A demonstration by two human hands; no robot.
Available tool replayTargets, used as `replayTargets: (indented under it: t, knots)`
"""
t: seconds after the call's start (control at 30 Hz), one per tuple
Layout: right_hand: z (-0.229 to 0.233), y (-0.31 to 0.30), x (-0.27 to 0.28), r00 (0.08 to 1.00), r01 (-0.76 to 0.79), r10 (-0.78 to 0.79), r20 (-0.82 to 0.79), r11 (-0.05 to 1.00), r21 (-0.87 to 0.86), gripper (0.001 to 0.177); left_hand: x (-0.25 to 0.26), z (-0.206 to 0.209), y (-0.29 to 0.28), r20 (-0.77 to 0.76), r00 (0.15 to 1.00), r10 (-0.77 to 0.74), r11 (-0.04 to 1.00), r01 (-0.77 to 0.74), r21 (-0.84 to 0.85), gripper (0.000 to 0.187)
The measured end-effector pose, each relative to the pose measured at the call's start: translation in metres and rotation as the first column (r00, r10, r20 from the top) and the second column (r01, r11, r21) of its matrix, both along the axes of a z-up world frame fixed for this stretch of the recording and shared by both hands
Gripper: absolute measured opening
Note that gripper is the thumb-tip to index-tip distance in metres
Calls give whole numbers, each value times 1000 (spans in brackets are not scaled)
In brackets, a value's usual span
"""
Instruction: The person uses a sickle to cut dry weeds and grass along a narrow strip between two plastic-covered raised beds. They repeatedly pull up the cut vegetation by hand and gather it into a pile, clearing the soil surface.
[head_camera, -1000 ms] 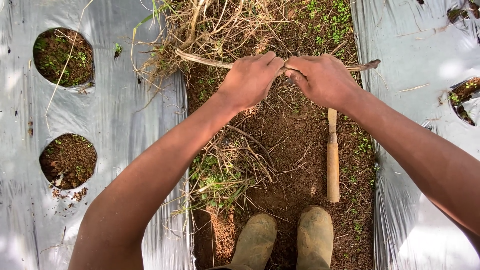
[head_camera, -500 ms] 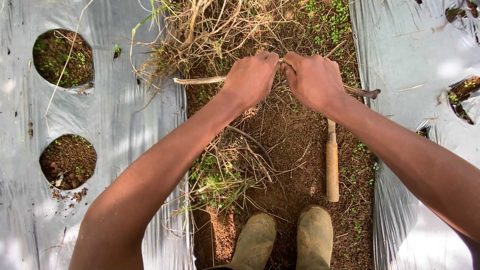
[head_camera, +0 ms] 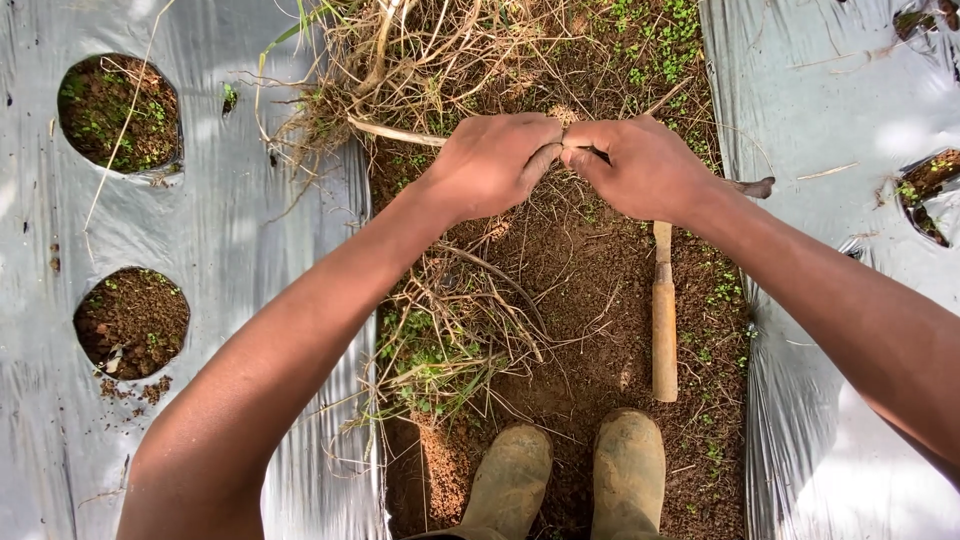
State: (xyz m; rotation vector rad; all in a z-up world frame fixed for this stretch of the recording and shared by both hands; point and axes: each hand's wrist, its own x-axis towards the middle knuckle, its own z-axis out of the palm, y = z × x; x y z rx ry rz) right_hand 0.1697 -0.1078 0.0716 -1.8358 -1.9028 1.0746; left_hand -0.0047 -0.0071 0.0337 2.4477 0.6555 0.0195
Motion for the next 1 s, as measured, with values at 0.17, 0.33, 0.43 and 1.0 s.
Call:
replayTargets:
  t: [0.17, 0.33, 0.43, 1.0]
  knots:
    - [-20, 0, -3, 994, 27, -51, 92, 969, 245, 19, 2, 2, -2, 74, 981, 178, 949, -151, -278, 18]
    - [-40, 1, -6, 993, 93, -116, -2, 786, 612, 23, 6, -2, 5, 267, 866, 422, 821, -241, -517, 18]
    - [-30, -2, -17, 968, 243, -166, -189, 806, 539, 14, 1, -8, 12, 131, 654, 745, 565, -514, -646, 25]
    - [-44, -27, -58, 901, 270, -352, -255, 912, -308, 54, -73, -117, -78, -92, 598, 796, 529, -762, -374, 26]
